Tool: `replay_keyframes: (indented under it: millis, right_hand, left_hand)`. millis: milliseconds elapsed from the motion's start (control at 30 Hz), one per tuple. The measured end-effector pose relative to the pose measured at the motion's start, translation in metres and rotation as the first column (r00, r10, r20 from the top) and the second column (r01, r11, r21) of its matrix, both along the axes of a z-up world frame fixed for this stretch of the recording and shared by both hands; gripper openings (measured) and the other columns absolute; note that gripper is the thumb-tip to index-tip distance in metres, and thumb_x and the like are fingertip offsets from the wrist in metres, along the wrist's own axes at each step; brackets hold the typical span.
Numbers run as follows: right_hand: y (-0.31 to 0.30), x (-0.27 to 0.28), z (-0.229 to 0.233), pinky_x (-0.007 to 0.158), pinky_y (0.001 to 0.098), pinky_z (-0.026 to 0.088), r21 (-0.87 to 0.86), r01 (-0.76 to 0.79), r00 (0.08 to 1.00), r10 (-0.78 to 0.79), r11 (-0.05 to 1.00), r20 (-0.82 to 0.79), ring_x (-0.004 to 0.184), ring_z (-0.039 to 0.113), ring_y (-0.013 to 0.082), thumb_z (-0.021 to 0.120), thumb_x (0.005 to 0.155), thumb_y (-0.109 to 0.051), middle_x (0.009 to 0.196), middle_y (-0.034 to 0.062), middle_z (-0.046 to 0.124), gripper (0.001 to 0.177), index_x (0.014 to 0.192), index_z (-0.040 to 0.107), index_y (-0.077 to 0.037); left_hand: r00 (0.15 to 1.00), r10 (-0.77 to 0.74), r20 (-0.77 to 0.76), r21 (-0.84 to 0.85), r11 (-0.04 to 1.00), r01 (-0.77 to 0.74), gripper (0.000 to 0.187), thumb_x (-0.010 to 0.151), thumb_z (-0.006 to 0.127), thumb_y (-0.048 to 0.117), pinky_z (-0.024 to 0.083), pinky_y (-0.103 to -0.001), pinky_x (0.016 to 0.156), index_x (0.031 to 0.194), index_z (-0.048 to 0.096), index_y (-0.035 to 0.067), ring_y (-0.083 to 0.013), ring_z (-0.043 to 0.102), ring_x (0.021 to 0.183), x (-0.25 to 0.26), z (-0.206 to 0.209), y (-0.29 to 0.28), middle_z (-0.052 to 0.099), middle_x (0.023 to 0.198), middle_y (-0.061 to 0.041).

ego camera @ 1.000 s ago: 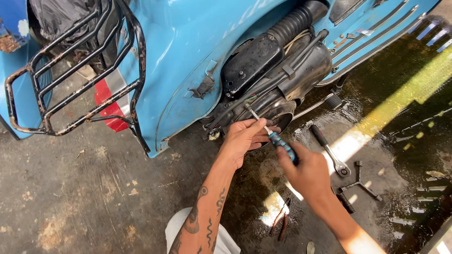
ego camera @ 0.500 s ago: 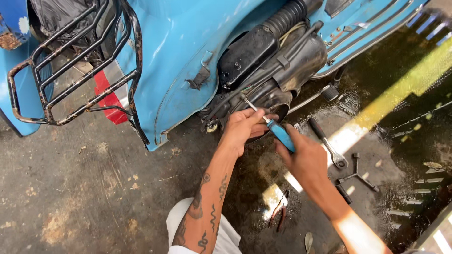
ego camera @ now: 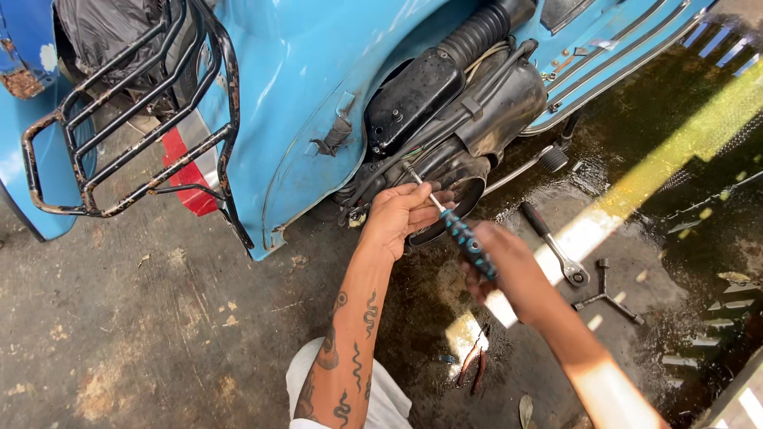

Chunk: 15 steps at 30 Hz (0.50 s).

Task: The person removes a bolt from the rear wheel cover of a blue scooter using a socket wrench and ratchet. They then use a screwdriver to detach the cover and place it on the ground. Finally, they handle a small metal clip with pliers.

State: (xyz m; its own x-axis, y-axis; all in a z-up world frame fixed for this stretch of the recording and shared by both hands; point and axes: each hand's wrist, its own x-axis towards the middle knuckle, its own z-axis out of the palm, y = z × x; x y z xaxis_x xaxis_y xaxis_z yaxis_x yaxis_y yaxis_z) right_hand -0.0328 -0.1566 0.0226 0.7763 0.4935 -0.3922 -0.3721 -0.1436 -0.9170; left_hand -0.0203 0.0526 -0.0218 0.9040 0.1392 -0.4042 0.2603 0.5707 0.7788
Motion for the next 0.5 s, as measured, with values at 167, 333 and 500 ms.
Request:
replay_keyframes:
  millis: [167,333,500]
  right_hand:
    - [-0.004,0.003,-0.036,0.028,0.0211,0.027,0.165,0.084,0.959,-0.035,0.983,-0.28,0.036,0.033,0.0073,0.052,0.104,-0.051,0.054,-0.0011,0.035,0.054,0.097,0.064,0.001]
    - [-0.005,-0.001,-0.023,0.069,0.0555,0.054,-0.452,0.306,0.692,0.131,0.838,0.71,0.086,0.063,0.0399,0.083,0.084,-0.031,0.098,0.0125,0.047,0.053,0.122,0.048,-0.017]
    - [-0.005,0.003,0.007,0.038,0.0302,0.027,-0.065,0.033,0.98,-0.045,0.997,-0.195,0.047,0.041,0.0182,0.042,0.102,-0.066,0.076,0.0119,0.054,0.064,0.104,0.056,-0.004]
  left_hand:
    - [1.0,0.019,-0.023,-0.054,0.998,-0.02,0.031,0.094,0.073,0.026,0.063,-0.046,0.084,0.116,0.074,0.004,-0.0291,0.077,0.09,-0.006,0.016,-0.003,0.078,0.105,-0.016]
    - [0.999,0.025,-0.025,-0.027,0.999,-0.026,0.034,0.094,0.074,0.029,0.064,-0.048,0.081,0.117,0.074,0.005,-0.0306,0.077,0.088,-0.005,0.009,-0.009,0.078,0.107,-0.017]
    - [0.997,0.07,-0.028,-0.077,0.994,-0.072,0.029,0.097,0.071,0.024,0.064,-0.046,0.079,0.115,0.074,0.002,-0.0323,0.077,0.089,0.0,0.008,-0.005,0.077,0.106,-0.019]
